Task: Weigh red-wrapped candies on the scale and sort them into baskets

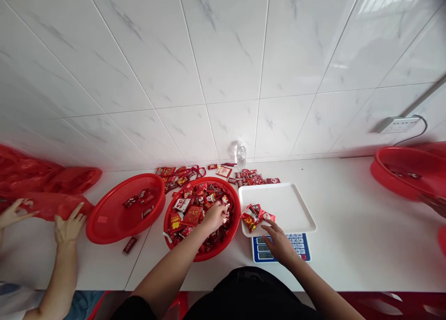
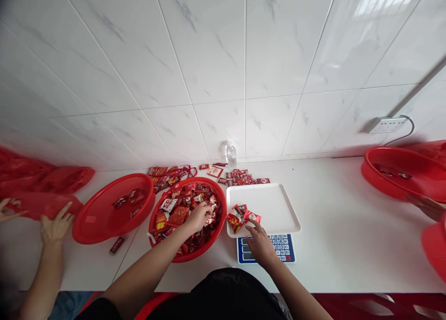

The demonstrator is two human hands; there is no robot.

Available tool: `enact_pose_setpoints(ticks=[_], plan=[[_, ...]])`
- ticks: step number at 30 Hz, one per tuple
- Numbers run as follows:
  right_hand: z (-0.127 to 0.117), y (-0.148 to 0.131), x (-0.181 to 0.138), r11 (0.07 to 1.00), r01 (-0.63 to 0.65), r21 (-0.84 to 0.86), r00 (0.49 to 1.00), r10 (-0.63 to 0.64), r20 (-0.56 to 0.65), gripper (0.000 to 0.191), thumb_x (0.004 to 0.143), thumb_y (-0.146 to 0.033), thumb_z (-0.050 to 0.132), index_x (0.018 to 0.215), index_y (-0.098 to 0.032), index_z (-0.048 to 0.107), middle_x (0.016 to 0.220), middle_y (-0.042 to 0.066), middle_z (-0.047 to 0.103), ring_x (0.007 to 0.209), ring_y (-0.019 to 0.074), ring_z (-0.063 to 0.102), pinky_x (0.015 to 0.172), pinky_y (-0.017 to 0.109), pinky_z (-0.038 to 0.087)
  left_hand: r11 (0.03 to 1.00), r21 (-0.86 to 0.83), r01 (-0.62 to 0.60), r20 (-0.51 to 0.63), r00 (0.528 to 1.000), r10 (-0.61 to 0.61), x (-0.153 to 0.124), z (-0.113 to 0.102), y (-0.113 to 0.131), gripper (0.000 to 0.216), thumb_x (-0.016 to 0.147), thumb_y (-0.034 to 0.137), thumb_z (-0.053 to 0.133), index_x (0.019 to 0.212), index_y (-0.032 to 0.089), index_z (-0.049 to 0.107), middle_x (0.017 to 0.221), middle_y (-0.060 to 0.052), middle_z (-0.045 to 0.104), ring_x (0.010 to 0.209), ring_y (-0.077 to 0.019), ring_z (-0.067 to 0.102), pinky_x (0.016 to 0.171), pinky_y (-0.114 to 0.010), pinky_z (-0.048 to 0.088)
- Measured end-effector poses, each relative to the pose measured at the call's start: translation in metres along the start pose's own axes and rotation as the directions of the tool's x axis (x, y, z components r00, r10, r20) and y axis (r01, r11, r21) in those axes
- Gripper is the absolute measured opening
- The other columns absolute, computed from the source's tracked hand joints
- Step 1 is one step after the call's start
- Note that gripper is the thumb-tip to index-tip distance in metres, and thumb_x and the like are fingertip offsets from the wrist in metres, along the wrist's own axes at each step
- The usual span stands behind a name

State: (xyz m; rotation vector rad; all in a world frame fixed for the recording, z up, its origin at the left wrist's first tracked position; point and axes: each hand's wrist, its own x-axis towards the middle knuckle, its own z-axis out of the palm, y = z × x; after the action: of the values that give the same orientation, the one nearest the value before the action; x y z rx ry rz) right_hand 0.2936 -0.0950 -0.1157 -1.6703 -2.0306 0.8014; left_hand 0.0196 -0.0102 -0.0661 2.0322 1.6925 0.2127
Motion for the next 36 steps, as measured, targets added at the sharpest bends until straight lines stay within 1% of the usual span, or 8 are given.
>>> enact_pose_setpoints(ticks=[5,9,14,19,22,26,32,36], plan=[[-0.006,-0.004,0.001,1.000,-0.008,0.029,1.000,0.008,-0.009,0.038,0.082,-0.026,0.046,0.118,-0.024,0.057,0.136,0.008,0.044,0.118,0.0241,0.049,0.095,0.038,0.044,0.996,-0.068,-0.051,-0.185,0.982,0.038,0.018,-0.024,0.021,0.012,0.077,0.011,0.053,0.080,0.020,0.060,0.093,-0.001,0.050,0.077,-0.0126,0.055,0.072,-0.024,0.043],[-0.010,-0.005,0.003,1.000,-0.020,0.023,1.000,0.020,-0.006,0.038,0.082,-0.025,0.046,0.118,-0.023,0.057,0.136,0.009,0.045,0.120,0.0242,0.048,0.097,0.037,0.042,0.985,-0.150,-0.091,-0.252,0.966,0.051,0.036,-0.024,0.050,0.009,0.075,0.013,0.055,0.079,0.020,0.060,0.092,-0.002,0.052,0.083,-0.0150,0.056,0.079,-0.027,0.045],[-0.014,-0.001,0.003,1.000,-0.024,0.007,1.000,0.024,-0.020,0.039,0.082,-0.024,0.046,0.120,-0.026,0.055,0.135,0.007,0.046,0.120,0.0240,0.047,0.096,0.037,0.042,0.975,-0.192,-0.116,-0.073,0.992,0.103,0.057,-0.009,0.074,0.016,0.081,0.021,0.050,0.093,0.020,0.061,0.104,-0.005,0.058,0.095,-0.0182,0.057,0.086,-0.031,0.045],[-0.019,0.002,0.008,0.999,-0.030,-0.034,0.998,0.029,-0.052,0.041,0.082,-0.023,0.046,0.122,-0.028,0.053,0.135,0.006,0.046,0.124,0.0243,0.042,0.098,0.039,0.040,0.971,-0.188,-0.145,0.079,0.984,0.162,0.060,0.003,0.072,0.030,0.078,0.027,0.057,0.108,0.021,0.061,0.116,-0.006,0.060,0.105,-0.0215,0.057,0.093,-0.033,0.042],[-0.019,-0.001,0.017,0.997,-0.028,-0.070,0.998,0.024,-0.055,0.042,0.084,-0.027,0.045,0.125,-0.025,0.050,0.137,0.008,0.044,0.128,0.0252,0.036,0.101,0.040,0.036,0.968,-0.183,-0.172,0.072,0.980,0.187,0.053,0.006,0.069,0.036,0.081,0.028,0.054,0.117,0.021,0.056,0.125,-0.008,0.055,0.112,-0.0214,0.053,0.096,-0.033,0.040],[-0.013,-0.008,0.033,0.991,-0.019,-0.135,1.000,0.017,-0.018,0.047,0.082,-0.028,0.049,0.129,-0.026,0.046,0.142,0.007,0.038,0.133,0.0272,0.026,0.103,0.042,0.030,0.961,-0.204,-0.188,-0.008,0.982,0.190,0.035,0.007,0.068,0.032,0.083,0.026,0.050,0.114,0.020,0.057,0.123,-0.008,0.056,0.112,-0.0197,0.052,0.098,-0.033,0.039],[-0.010,0.000,0.050,0.988,-0.065,-0.143,0.998,0.061,-0.031,0.045,0.085,-0.017,0.040,0.129,-0.028,0.044,0.119,0.007,0.059,0.113,0.0231,0.049,0.091,0.037,0.037,0.935,-0.329,-0.132,-0.018,0.991,0.133,-0.011,0.001,0.063,0.026,0.083,0.024,0.048,0.106,0.021,0.060,0.113,-0.005,0.062,0.103,-0.0167,0.057,0.092,-0.029,0.044],[-0.018,0.005,0.059,0.983,-0.139,-0.120,0.988,0.129,-0.083,0.042,0.091,-0.020,0.025,0.127,-0.020,0.046,0.114,0.012,0.060,0.107,0.0227,0.053,0.086,0.035,0.040,0.891,-0.455,-0.012,0.031,0.999,0.029,-0.042,-0.002,0.050,0.025,0.083,0.027,0.047,0.103,0.020,0.060,0.106,-0.005,0.065,0.094,-0.0160,0.061,0.084,-0.027,0.049]])
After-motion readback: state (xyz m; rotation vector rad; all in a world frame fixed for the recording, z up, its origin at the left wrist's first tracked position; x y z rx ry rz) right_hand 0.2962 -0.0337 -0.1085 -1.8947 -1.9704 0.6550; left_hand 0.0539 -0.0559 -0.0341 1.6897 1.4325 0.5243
